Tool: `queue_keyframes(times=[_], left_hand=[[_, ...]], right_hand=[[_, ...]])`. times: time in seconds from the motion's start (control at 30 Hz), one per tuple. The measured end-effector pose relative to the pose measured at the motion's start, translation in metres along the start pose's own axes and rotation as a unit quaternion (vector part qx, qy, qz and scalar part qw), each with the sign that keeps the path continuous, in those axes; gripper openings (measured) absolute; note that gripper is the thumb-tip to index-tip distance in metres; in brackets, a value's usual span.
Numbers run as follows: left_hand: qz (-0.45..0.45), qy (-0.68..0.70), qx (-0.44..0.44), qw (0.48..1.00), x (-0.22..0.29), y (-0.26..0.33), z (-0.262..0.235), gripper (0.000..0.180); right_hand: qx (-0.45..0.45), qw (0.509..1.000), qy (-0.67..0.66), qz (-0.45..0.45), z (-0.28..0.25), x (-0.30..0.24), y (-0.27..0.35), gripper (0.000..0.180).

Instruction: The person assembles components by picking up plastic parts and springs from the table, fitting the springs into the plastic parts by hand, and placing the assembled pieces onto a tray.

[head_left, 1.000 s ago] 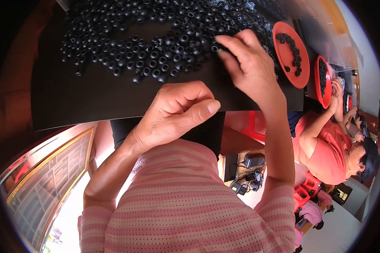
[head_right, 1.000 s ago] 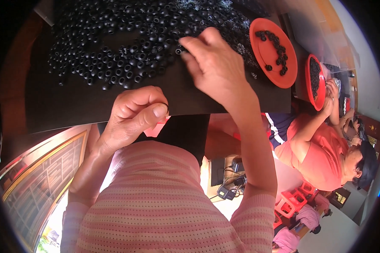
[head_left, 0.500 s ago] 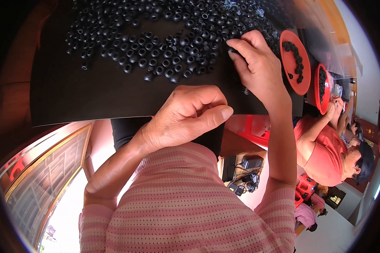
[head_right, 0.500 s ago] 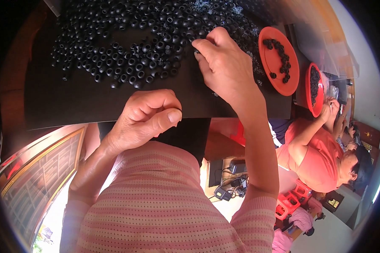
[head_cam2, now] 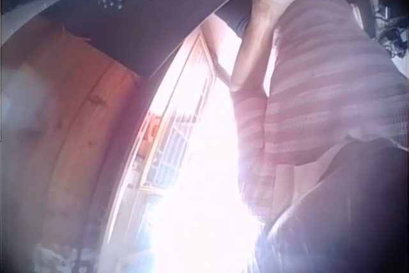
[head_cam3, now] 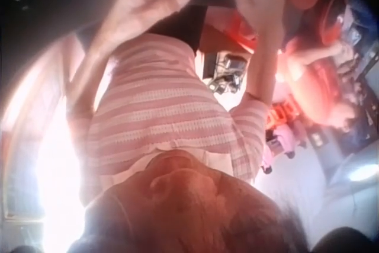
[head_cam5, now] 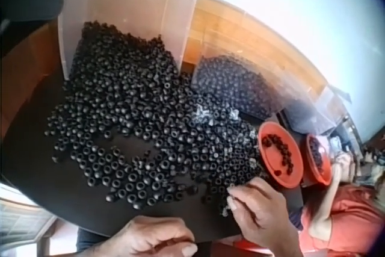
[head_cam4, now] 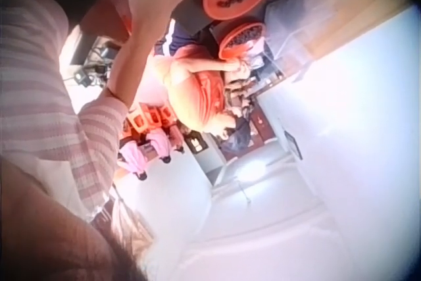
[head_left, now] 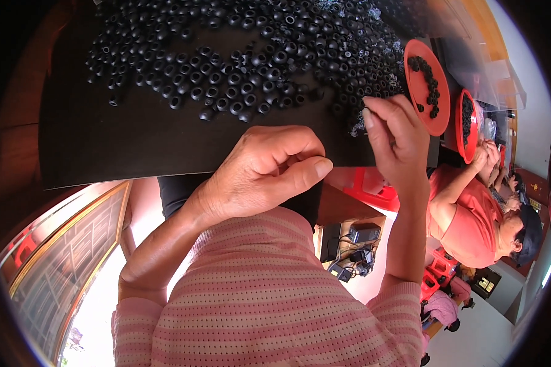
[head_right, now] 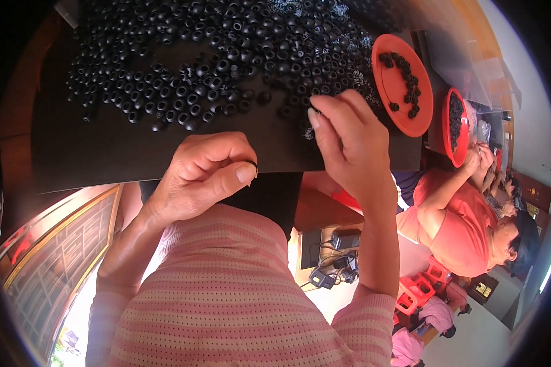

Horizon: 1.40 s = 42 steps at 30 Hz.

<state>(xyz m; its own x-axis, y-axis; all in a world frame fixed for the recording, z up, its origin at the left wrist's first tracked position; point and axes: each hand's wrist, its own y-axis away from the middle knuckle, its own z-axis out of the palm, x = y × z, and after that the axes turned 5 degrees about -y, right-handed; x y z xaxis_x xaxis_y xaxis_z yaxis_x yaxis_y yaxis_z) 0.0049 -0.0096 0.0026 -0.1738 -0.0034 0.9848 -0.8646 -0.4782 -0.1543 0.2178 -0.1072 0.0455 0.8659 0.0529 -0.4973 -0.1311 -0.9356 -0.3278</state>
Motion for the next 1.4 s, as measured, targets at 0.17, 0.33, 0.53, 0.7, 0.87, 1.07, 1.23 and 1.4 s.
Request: queue_keyframes(times=[0.17, 0.33, 0.53, 0.7, 0.87, 1.07, 1.23, 1.4], left_hand=[[-0.027, 0.019, -0.008, 0.999, 0.000, 0.001, 0.001, 0.016], [-0.043, 0.003, -0.016, 0.999, 0.000, 0.001, 0.001, 0.021], [-0.057, -0.026, -0.008, 0.998, -0.002, -0.001, 0.004, 0.020], [0.002, -0.006, 0.023, 1.000, -0.009, -0.001, 0.007, 0.019], [-0.004, -0.002, 0.013, 1.000, -0.008, -0.001, 0.005, 0.018], [-0.032, 0.018, -0.015, 0.999, -0.003, 0.000, 0.002, 0.020], [-0.040, 0.014, -0.016, 0.999, -0.002, 0.001, 0.002, 0.021], [-0.028, -0.010, -0.008, 1.000, -0.003, 0.001, 0.002, 0.022]], right_hand=[[-0.027, 0.999, 0.032, 0.011, 0.004, 0.003, 0.013, 0.024], [-0.017, 0.993, 0.105, -0.042, 0.019, 0.015, 0.001, 0.023], [0.051, 0.994, 0.070, -0.058, 0.022, 0.025, -0.020, 0.017], [0.052, 0.999, 0.003, -0.006, -0.002, 0.015, 0.002, 0.012], [0.029, 0.999, -0.018, 0.026, -0.001, 0.012, 0.018, 0.014], [-0.004, 0.998, 0.056, -0.016, 0.009, 0.015, 0.015, 0.019], [0.036, 0.996, 0.074, -0.043, 0.020, 0.023, -0.007, 0.018], [0.008, 0.995, 0.081, -0.061, 0.029, 0.014, -0.021, 0.022]])
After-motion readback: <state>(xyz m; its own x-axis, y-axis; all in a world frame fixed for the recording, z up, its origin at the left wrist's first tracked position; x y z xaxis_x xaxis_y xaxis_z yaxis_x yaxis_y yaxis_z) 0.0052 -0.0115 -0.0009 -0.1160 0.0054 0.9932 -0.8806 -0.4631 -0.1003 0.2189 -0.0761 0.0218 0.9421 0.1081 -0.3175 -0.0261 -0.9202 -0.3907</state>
